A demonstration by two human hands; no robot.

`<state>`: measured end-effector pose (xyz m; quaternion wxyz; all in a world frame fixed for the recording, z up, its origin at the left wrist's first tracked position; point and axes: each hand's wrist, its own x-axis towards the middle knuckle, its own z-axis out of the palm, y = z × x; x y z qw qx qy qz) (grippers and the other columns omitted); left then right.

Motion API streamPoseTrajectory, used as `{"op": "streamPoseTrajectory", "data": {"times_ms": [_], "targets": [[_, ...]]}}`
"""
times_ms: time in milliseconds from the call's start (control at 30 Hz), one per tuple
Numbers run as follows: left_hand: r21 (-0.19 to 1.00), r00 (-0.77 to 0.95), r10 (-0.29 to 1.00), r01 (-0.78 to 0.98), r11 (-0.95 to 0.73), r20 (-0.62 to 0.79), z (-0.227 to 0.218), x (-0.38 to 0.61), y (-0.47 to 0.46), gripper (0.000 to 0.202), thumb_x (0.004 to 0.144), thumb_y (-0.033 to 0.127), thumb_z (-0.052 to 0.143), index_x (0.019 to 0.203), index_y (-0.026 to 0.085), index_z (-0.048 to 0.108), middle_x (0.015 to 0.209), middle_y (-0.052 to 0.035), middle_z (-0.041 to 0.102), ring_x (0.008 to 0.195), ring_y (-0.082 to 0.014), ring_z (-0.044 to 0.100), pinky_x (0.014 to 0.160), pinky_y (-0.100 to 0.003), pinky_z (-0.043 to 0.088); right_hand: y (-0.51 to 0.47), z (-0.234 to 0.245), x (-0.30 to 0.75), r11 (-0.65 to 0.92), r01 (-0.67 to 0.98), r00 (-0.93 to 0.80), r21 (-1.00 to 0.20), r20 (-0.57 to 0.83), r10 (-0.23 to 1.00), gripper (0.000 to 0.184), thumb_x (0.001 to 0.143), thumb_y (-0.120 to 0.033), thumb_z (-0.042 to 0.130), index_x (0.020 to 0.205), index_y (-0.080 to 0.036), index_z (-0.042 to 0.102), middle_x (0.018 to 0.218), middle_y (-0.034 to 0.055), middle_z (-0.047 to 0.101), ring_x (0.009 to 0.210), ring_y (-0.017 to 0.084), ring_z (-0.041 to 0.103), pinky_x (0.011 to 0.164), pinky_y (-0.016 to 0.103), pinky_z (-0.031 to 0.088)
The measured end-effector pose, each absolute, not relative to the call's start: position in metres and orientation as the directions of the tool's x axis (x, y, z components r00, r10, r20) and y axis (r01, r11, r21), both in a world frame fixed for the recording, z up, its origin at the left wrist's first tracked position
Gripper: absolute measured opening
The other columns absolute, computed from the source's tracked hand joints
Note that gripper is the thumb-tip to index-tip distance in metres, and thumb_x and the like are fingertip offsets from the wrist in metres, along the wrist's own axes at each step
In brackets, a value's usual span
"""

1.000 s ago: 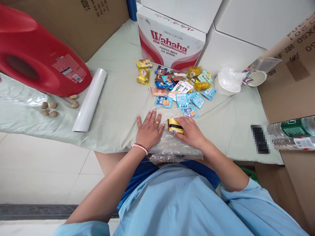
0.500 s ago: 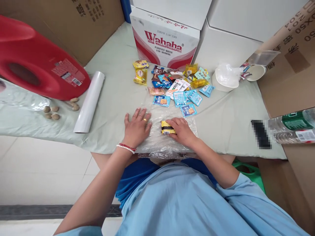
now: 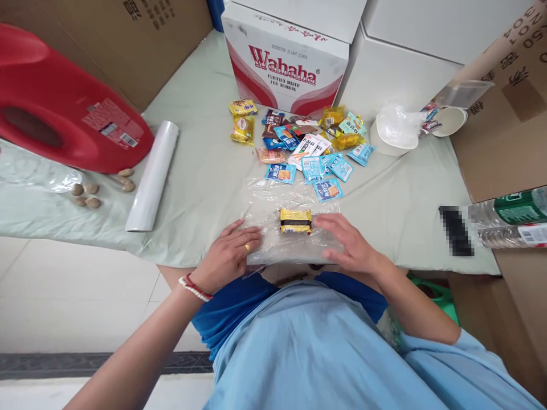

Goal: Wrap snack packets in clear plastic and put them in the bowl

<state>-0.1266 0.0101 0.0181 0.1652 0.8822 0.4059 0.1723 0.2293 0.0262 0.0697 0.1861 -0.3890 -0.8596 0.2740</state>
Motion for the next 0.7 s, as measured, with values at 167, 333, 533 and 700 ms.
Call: {"op": "streamPoseTrajectory", "data": {"times_ms": [167,333,533,700], "targets": [[0.539,0.653,0.756,0.625,-0.564,0.034,0.025,-0.141,-0.004,0.059,0.084,0.017,0.051,0.141,0.025,0.064,0.157,-0.0081,0.059,0.151,-0.0257,0.048,0.133,-0.052,0.027,-0.008,0.051,0.247,0.563,0.644,-0.627,-0.517,0.065,0.776,0.072,0.094,-0.064,0.067,0.153,-0.025,0.055,0.141,0.0174,0.065,0.133,0.036,0.058,0.113,0.06,0.049],[0.517,0.656,0.754,0.636,-0.573,0.029,0.023,-0.137,-0.001,0.05,0.092,0.026,0.058,0.142,0.026,0.064,0.166,-0.0093,0.048,0.16,-0.0309,0.033,0.133,-0.058,0.025,0.004,0.049,0.243,0.541,0.617,-0.518,-0.572,0.223,0.826,0.028,0.106,-0.033,0.051,0.113,-0.028,0.078,0.099,0.0098,0.073,0.096,0.027,0.067,0.086,0.047,0.058],[0.758,0.497,0.863,0.527,-0.385,0.092,0.037,-0.133,0.031,0.025,0.1,0.044,0.056,0.097,0.027,0.074,0.12,-0.0052,0.078,0.139,-0.0282,0.06,0.121,-0.052,0.045,0.063,0.062,0.242,0.386,0.48,-0.388,-0.788,0.204,0.899,0.023,0.1,-0.041,0.065,0.098,-0.022,0.077,0.093,0.0047,0.069,0.079,0.016,0.064,0.071,0.029,0.051],[0.803,0.157,0.988,0.588,-0.093,0.0,0.033,-0.124,0.059,0.034,0.095,0.054,0.055,0.091,0.025,0.071,0.112,-0.0082,0.076,0.127,-0.0303,0.064,0.116,-0.048,0.048,0.096,0.045,0.239,0.082,0.614,-0.266,-0.785,-0.107,0.958,0.033,0.098,-0.045,0.061,0.083,-0.017,0.072,0.069,-0.0008,0.061,0.064,0.014,0.052,0.062,0.027,0.037]]}}
